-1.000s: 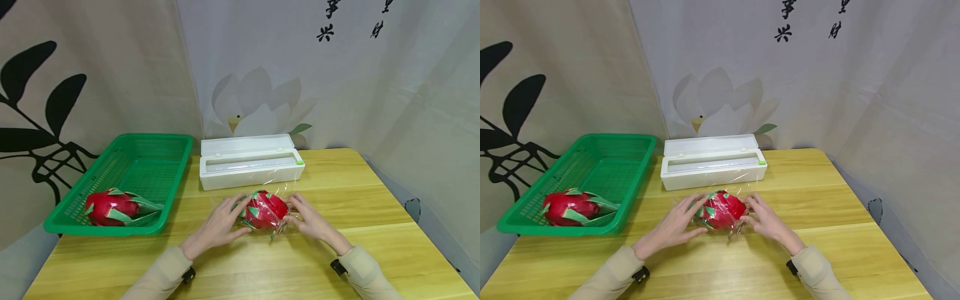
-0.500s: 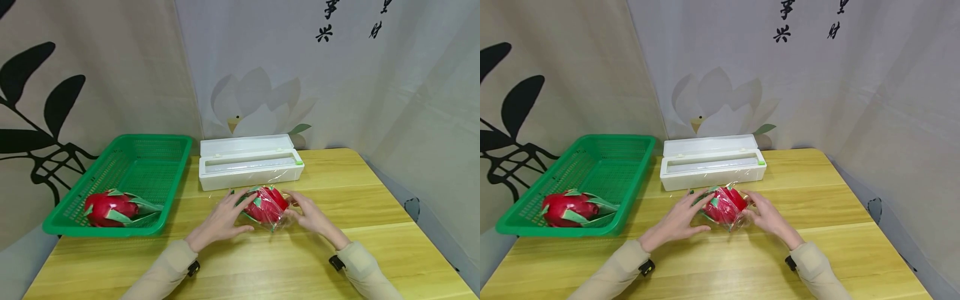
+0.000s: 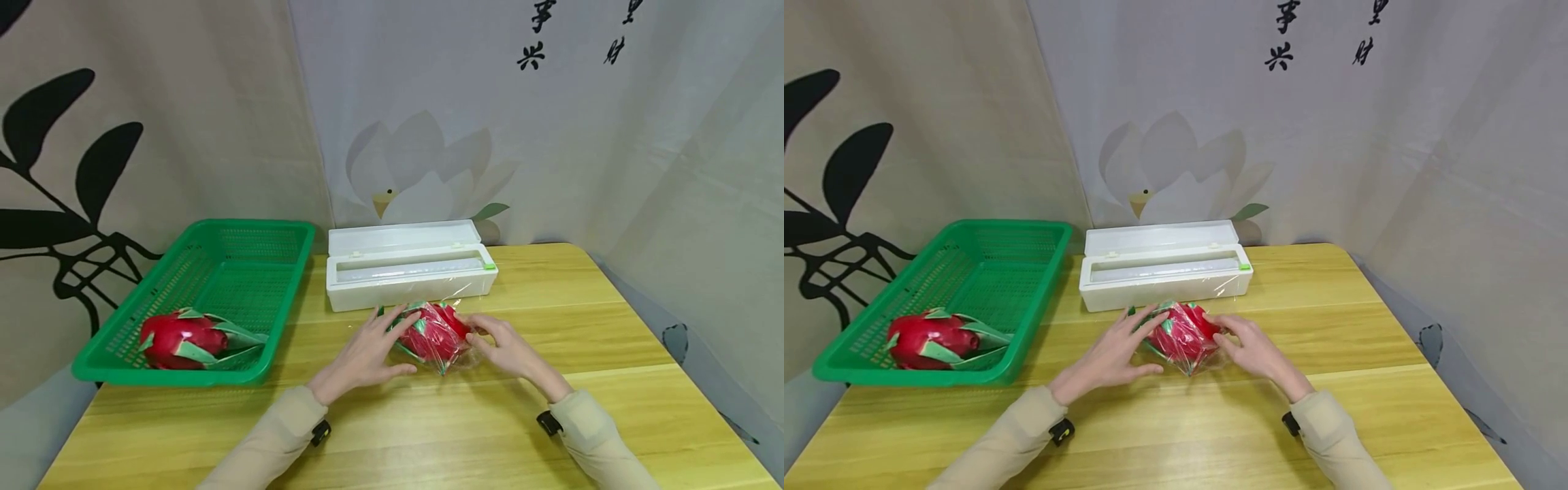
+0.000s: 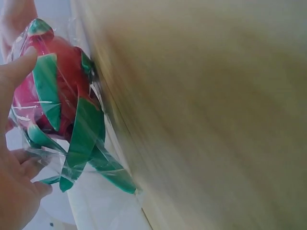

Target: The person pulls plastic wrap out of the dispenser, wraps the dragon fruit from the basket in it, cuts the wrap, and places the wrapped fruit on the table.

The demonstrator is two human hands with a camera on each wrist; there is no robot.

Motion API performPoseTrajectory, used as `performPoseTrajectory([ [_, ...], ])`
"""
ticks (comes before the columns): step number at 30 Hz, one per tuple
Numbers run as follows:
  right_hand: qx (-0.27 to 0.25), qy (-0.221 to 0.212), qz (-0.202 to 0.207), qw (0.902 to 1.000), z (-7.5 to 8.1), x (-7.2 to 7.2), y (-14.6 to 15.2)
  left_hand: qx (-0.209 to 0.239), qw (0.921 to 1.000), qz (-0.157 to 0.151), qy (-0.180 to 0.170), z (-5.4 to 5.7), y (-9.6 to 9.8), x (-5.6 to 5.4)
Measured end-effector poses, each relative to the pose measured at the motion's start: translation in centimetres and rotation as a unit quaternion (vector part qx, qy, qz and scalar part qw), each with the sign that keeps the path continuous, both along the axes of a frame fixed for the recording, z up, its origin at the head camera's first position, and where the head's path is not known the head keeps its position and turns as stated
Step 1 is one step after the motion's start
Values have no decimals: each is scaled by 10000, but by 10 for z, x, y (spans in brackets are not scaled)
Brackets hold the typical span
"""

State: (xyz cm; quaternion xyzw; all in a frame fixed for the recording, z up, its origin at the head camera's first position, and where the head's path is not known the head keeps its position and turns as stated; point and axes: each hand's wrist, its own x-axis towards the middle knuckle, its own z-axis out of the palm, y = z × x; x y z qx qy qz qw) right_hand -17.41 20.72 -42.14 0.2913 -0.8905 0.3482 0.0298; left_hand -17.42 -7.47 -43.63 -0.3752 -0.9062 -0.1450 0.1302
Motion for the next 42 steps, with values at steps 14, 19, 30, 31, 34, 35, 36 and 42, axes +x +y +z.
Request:
performPoseTrajectory([
  [14,21,332,131,9994,0,-7,-7,-13,9997,101,-234,0,1,-1],
  [19,-86,373,249,9990,-1,-14,-4,52,9999,72,-124,0,2,-3],
  [30,-32,-175,76,9998,2,-22,-1,-82,9990,298,-323,0,6,-7],
  [31,-23,-201,54,9998,2,-22,0,-57,9991,294,-314,0,7,-7],
  [34,4,-203,52,9998,1,-20,1,18,9993,295,-235,1,7,-7],
  [35,4,-184,60,9998,0,-20,1,58,9994,307,-177,1,7,-7],
  [36,17,-169,66,9998,0,-19,1,77,9994,327,-102,2,7,-7],
  [42,-68,-458,136,9988,-1,-17,5,151,9983,479,282,5,7,-9],
])
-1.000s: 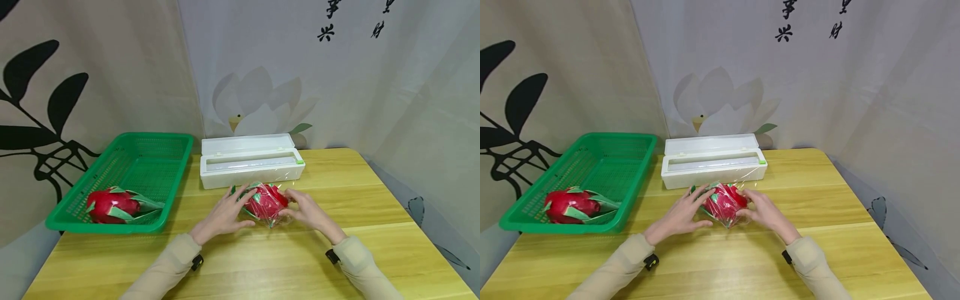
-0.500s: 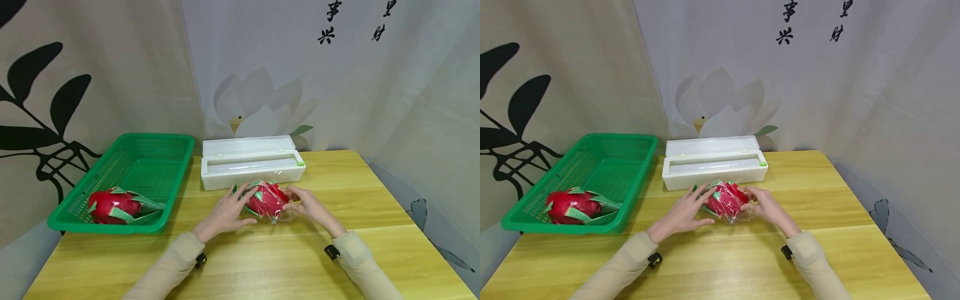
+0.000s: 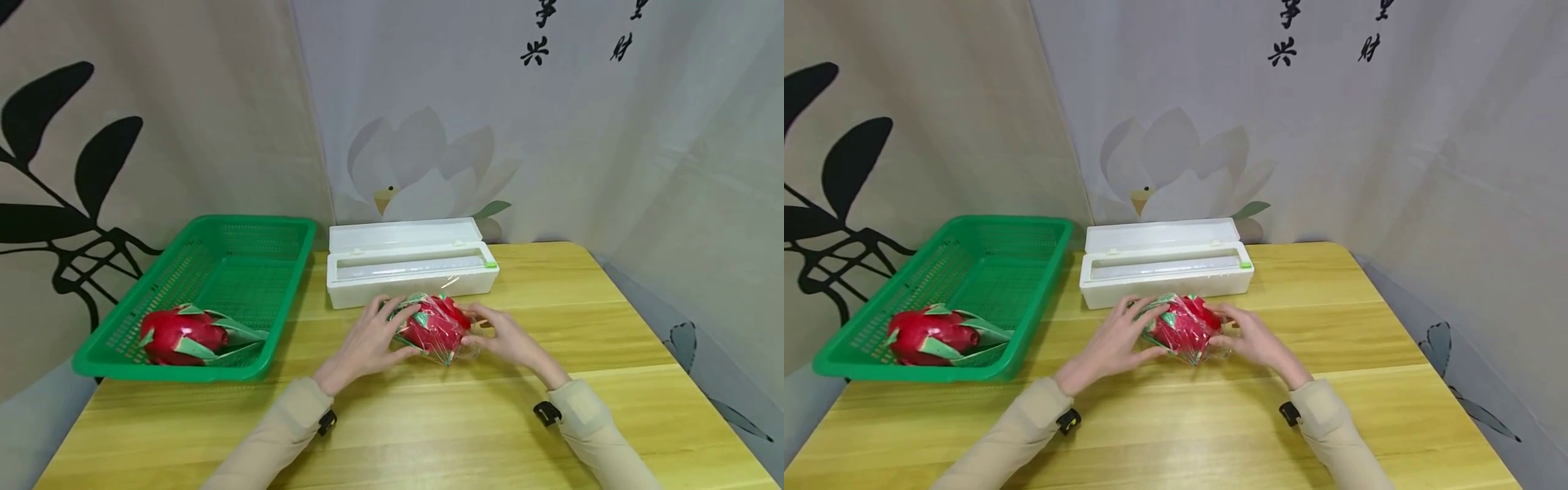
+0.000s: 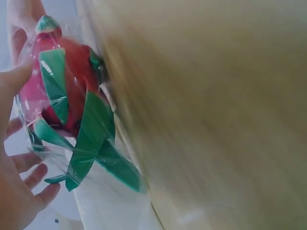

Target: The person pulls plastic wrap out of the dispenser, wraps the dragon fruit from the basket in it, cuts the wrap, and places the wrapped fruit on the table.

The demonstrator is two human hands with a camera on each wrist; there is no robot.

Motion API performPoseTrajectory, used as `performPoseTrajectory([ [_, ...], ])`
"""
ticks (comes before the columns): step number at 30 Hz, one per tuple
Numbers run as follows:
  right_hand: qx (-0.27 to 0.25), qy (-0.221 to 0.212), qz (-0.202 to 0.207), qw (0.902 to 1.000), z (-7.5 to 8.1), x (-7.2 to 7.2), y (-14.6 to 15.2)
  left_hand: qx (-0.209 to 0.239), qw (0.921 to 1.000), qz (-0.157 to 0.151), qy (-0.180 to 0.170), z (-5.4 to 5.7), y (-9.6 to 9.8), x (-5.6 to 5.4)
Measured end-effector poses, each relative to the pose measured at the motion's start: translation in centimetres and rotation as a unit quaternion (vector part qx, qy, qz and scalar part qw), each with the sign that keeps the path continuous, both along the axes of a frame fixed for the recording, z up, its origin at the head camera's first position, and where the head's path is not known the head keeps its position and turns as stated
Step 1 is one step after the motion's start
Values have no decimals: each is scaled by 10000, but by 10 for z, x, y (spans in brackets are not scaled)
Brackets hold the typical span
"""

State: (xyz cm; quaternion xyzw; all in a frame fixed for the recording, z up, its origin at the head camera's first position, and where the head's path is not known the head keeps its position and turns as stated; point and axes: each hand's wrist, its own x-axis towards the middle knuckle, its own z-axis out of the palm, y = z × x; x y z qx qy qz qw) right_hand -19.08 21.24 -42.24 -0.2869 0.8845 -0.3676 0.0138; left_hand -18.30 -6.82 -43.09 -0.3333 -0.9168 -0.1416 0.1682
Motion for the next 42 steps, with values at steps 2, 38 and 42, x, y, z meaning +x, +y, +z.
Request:
performPoseTrajectory([
  [2,-103,-243,22,9996,1,-1,2,16,9999,84,-68,2,1,-1],
  [38,232,9,-2199,9753,-1,-96,23,-216,9957,-160,-887,53,38,-49],
  [42,266,-18,-2256,9739,-4,-101,22,-385,9958,-427,-712,70,55,-66],
])
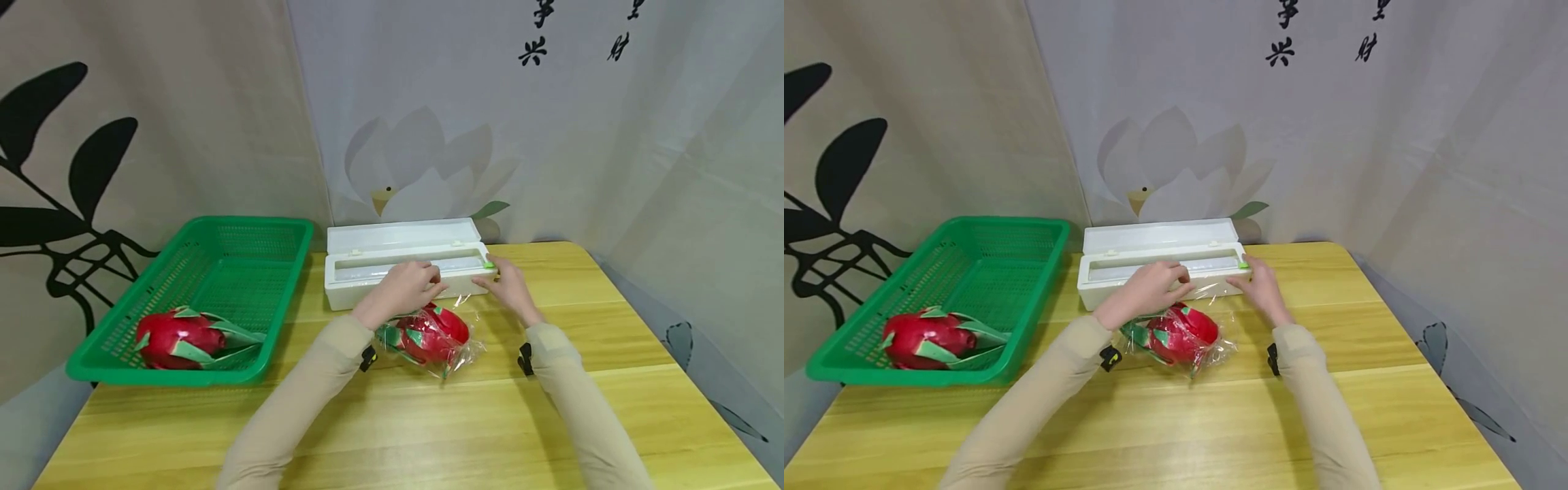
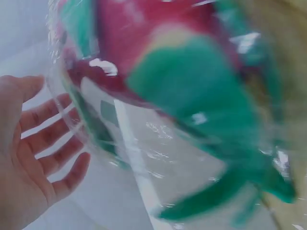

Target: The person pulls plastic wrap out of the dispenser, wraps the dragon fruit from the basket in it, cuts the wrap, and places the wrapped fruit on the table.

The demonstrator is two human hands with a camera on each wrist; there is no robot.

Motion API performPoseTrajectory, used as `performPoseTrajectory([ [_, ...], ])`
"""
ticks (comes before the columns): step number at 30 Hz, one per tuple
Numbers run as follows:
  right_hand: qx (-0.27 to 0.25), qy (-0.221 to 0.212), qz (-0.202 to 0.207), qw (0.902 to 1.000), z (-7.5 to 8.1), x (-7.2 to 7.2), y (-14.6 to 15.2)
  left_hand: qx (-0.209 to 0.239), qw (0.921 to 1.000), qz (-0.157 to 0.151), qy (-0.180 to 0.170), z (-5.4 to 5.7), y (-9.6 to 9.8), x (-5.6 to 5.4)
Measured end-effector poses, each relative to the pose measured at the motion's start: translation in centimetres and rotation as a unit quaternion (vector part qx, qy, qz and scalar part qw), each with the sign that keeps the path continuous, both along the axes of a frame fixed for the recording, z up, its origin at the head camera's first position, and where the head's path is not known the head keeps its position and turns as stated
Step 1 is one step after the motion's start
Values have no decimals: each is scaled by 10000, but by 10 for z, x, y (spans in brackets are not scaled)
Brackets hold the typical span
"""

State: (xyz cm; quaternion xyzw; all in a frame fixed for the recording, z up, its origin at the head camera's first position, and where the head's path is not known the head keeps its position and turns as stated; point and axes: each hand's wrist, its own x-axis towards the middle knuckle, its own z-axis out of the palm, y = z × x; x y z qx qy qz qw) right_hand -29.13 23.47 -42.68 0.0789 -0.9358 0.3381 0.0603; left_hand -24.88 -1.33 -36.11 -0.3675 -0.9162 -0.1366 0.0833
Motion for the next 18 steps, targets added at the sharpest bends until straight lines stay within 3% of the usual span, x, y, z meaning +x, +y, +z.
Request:
performPoseTrajectory([
  [5,-177,23,-115,9998,-2,-1,2,-586,9979,-229,-178,11,24,-23],
  [10,-468,-48,-191,9987,-2,-1,4,-1209,9919,-339,-188,13,48,-42],
  [18,-851,-93,-168,9962,0,0,5,-2101,9768,-342,-226,7,74,-51],
])
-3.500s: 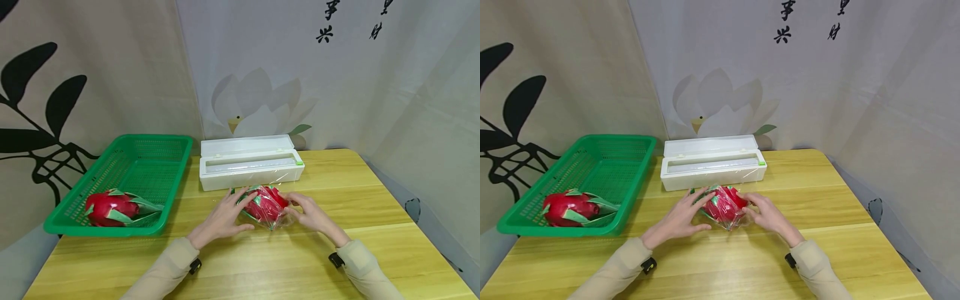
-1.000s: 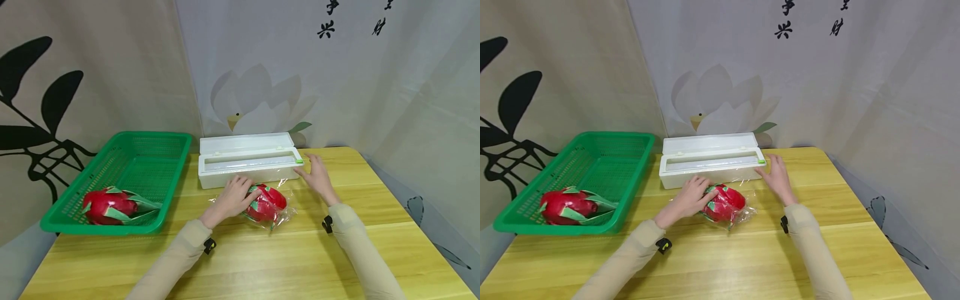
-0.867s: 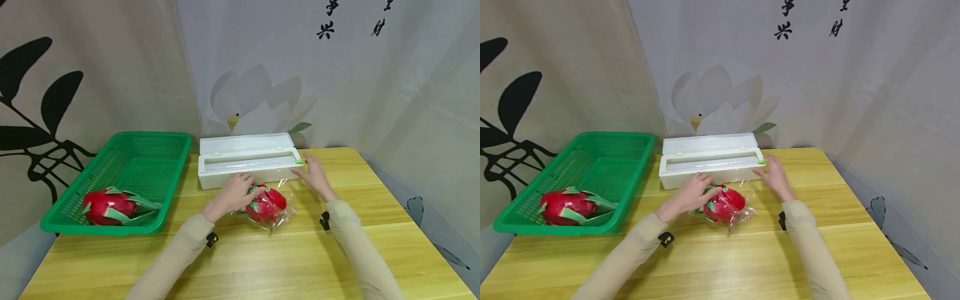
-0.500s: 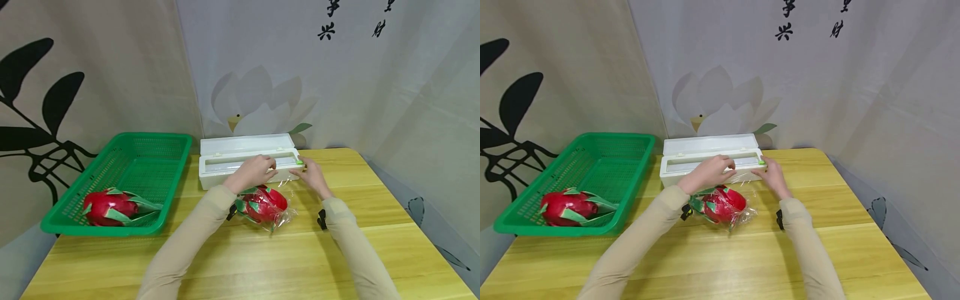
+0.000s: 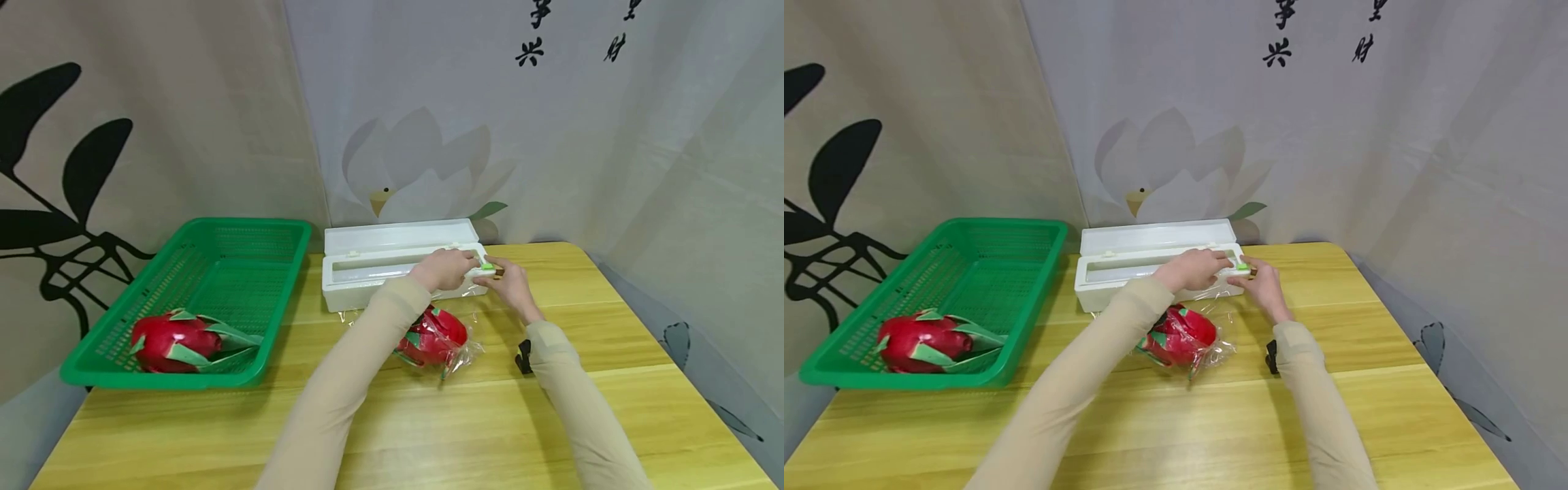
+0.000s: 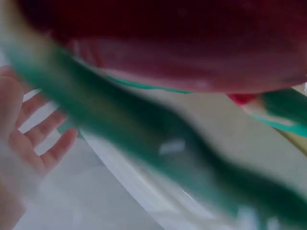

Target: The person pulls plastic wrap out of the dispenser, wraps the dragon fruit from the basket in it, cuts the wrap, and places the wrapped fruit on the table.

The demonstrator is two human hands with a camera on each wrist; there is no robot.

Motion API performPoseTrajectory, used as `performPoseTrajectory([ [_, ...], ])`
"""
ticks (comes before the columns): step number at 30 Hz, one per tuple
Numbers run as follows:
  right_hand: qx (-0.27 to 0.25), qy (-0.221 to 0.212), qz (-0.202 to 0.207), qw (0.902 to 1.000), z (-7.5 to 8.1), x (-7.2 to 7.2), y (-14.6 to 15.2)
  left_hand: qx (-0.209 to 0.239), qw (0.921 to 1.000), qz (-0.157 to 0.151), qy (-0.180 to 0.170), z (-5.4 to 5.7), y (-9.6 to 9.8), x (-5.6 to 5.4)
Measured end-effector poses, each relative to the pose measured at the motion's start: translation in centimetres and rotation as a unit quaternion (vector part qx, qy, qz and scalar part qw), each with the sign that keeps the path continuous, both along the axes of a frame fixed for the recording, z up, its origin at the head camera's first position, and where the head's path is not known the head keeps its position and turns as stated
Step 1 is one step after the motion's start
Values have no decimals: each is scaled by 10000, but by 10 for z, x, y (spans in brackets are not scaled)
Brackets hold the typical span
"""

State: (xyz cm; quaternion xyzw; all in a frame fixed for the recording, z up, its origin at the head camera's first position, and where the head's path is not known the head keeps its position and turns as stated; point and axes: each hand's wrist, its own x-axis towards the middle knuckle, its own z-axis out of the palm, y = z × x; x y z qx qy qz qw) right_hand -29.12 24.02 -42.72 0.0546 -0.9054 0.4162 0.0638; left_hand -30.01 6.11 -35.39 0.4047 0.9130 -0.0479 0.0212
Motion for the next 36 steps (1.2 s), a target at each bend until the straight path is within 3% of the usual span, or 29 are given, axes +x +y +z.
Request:
performPoseTrajectory([
  [9,226,130,-192,9995,0,-1,0,-869,9959,-3,265,-3,19,0],
  [19,278,163,-263,9991,-3,-1,1,-1416,9857,-395,828,-1,29,4],
  [23,359,263,-283,9986,-1,-2,1,-1629,9822,-199,913,0,32,5],
  [36,349,116,-275,9989,3,-3,0,-1682,9839,194,570,4,36,7],
])
